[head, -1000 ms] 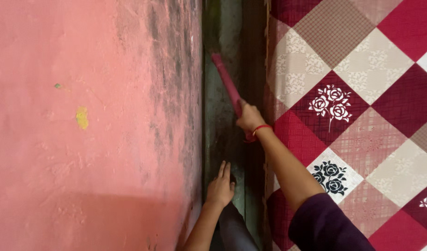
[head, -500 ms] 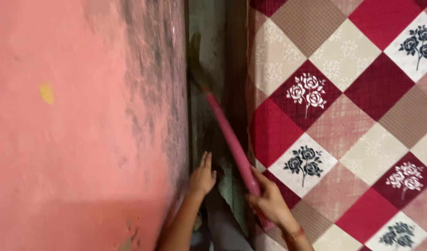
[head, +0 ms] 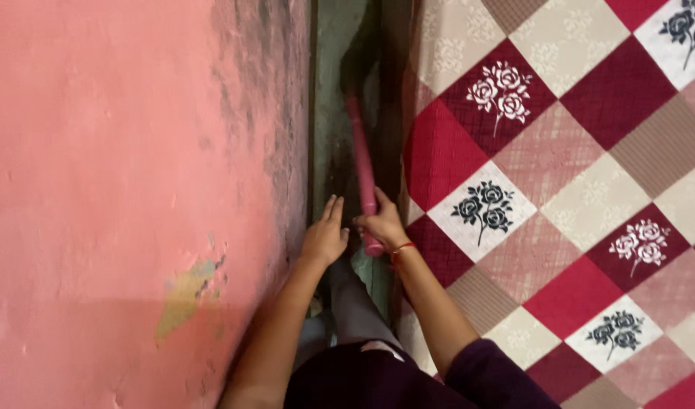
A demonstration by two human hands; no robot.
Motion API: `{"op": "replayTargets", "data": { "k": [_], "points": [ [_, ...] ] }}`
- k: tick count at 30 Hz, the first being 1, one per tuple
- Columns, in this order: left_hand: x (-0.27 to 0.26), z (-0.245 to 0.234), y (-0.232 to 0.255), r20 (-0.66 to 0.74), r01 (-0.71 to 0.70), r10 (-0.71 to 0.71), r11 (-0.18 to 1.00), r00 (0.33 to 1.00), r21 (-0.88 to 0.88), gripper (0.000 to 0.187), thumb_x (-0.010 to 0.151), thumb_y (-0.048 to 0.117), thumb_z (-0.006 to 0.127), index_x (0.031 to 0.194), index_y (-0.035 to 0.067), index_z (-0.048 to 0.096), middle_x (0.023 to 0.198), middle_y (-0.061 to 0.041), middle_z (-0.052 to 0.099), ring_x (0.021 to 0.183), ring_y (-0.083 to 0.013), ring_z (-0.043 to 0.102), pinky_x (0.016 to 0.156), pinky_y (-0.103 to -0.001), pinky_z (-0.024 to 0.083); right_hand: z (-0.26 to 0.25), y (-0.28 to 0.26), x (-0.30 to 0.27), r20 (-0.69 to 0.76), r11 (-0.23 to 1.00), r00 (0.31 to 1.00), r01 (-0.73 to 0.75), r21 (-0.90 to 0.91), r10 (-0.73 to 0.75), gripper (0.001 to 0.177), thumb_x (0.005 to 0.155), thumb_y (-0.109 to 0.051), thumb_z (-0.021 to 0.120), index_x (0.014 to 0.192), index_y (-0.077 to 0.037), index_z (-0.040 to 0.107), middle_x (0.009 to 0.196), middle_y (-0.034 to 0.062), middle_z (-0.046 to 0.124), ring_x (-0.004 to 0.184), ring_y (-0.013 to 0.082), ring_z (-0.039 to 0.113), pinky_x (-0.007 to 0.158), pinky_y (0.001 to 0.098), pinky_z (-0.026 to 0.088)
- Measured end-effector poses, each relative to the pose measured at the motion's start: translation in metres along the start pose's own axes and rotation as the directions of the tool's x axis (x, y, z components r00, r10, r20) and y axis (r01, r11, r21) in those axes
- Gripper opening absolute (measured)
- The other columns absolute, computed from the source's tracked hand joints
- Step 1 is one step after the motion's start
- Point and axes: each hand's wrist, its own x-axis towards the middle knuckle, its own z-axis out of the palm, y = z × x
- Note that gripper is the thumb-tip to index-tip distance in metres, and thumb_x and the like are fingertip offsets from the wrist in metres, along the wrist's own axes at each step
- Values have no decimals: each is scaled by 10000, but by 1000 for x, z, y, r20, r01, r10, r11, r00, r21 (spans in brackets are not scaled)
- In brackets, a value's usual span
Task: The person sweeps a concrete floor using a broom, pushing debris into a dustpan and cleaning along the edge of a bed and other furniture.
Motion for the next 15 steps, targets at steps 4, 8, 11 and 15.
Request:
{"op": "replayTargets", "data": {
  "k": [4,8,11,15],
  "points": [
    [-18,10,-17,52,48,-52,996,997,75,825,876,221,681,1579,128,259,1681,-69,252,1196,-411,619,954,-508,532,6,33,-18,-44,989,998,-39,-144,33,1011,691,53,679,1622,-132,332,923,207,731,652,251,674,571,388,575],
    [-29,22,-28,103,17,-31,991,994,134,825,881,248,684,1577,127,258,1683,-75,244,1183,-407,624,965,-499,533,-28,63,-40,-5,924,978,196,-328,-209,966,668,-12,773,1553,-74,389,1153,170,725,960,235,733,844,356,592],
    [-34,24,-28,113,-33,18,990,993,138,807,888,271,675,1572,139,269,1682,-61,243,1200,-397,621,958,-496,540,-45,70,-83,-7,859,917,370,-353,-398,922,669,-14,773,1523,-53,428,1283,220,685,1115,290,705,933,377,564],
    [-34,19,-9,168,9,-34,988,985,153,805,904,271,655,1587,178,240,1691,-23,226,1224,-378,617,970,-496,536,-38,76,-151,-104,958,993,-75,-278,48,974,711,-34,657,1621,-197,349,1133,257,746,978,384,750,857,427,592]
  ]
}}
